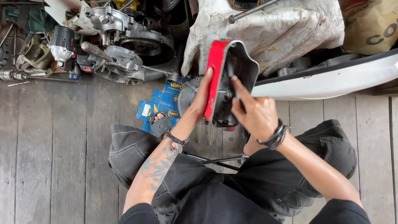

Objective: The person uses a metal file to scrape and clean the interior and exterior surfaces of a red and grey metal part. They rotate the part to access different areas and continue filing until the end of the clip.

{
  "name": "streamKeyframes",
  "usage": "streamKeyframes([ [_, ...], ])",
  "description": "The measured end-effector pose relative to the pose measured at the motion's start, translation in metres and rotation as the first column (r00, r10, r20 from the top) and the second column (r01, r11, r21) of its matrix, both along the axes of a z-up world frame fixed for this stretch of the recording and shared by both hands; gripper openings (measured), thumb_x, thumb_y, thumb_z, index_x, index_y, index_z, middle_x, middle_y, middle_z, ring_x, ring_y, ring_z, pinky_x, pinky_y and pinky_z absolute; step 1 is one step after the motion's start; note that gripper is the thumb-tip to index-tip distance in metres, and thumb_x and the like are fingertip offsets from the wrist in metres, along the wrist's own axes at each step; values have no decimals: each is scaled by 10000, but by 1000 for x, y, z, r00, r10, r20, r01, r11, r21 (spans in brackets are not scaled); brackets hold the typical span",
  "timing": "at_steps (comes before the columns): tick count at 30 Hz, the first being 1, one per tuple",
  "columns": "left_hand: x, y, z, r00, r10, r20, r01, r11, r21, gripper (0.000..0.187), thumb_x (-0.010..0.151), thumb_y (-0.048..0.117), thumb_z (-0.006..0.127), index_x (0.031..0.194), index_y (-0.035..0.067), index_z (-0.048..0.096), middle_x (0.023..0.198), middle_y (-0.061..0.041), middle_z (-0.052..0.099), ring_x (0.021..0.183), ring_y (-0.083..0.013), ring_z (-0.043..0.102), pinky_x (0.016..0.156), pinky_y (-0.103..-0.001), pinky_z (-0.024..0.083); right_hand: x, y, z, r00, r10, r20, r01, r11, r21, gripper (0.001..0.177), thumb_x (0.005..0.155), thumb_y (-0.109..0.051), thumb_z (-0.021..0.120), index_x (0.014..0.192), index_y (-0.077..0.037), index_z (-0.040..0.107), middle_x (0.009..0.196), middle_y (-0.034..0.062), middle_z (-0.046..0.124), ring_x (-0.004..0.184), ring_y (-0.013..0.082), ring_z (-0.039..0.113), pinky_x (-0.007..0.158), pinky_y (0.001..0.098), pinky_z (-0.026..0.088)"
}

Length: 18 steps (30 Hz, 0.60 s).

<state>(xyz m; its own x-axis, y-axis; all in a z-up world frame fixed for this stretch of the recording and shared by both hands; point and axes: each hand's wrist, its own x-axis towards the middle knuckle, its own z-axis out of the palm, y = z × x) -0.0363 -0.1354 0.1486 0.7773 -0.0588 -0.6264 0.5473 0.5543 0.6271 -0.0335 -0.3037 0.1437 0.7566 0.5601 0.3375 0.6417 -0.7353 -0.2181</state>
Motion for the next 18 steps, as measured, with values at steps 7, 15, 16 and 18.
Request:
streamKeyframes([
  [7, -2, 4, 11, 999, 32, 19, -32, 999, 1, 930, 702, 786, 593, 1325, 96, 557, 958, -136, 659, 775, -164, 664, 759, -266, 561, -1, -1, -8, 998, 0, -63, 4, 998, 61, 542, 887, -250, 645, 1429, -272, 652, 407, 140, 517, 448, 416, 621, 487, 520, 479],
  [15, 3, 7, 14, 997, 59, -47, -65, 990, -124, 999, 694, 754, 623, 1373, 23, 562, 1191, -254, 682, 984, -310, 709, 950, -413, 562, 0, 2, -1, 998, 13, -54, -13, 1000, 14, 562, 888, -255, 632, 1450, -256, 637, 398, 153, 524, 421, 407, 607, 484, 463, 498],
  [16, 5, 10, 4, 997, 58, -41, -63, 990, -124, 999, 694, 754, 623, 1373, 23, 562, 1191, -254, 682, 984, -310, 709, 950, -413, 562, -2, 2, -1, 999, 13, -49, -12, 1000, 15, 562, 888, -255, 632, 1450, -256, 637, 398, 153, 524, 421, 407, 607, 484, 463, 498],
  [18, 8, 16, -18, 999, 39, -12, -40, 993, -115, 1073, 700, 767, 636, 1436, 0, 492, 1242, -277, 649, 1069, -348, 688, 1005, -462, 533, -8, 3, -2, 984, 69, -166, -62, 997, 45, 520, 907, -257, 597, 1426, -255, 636, 394, 104, 546, 397, 384, 614, 456, 457, 489],
])
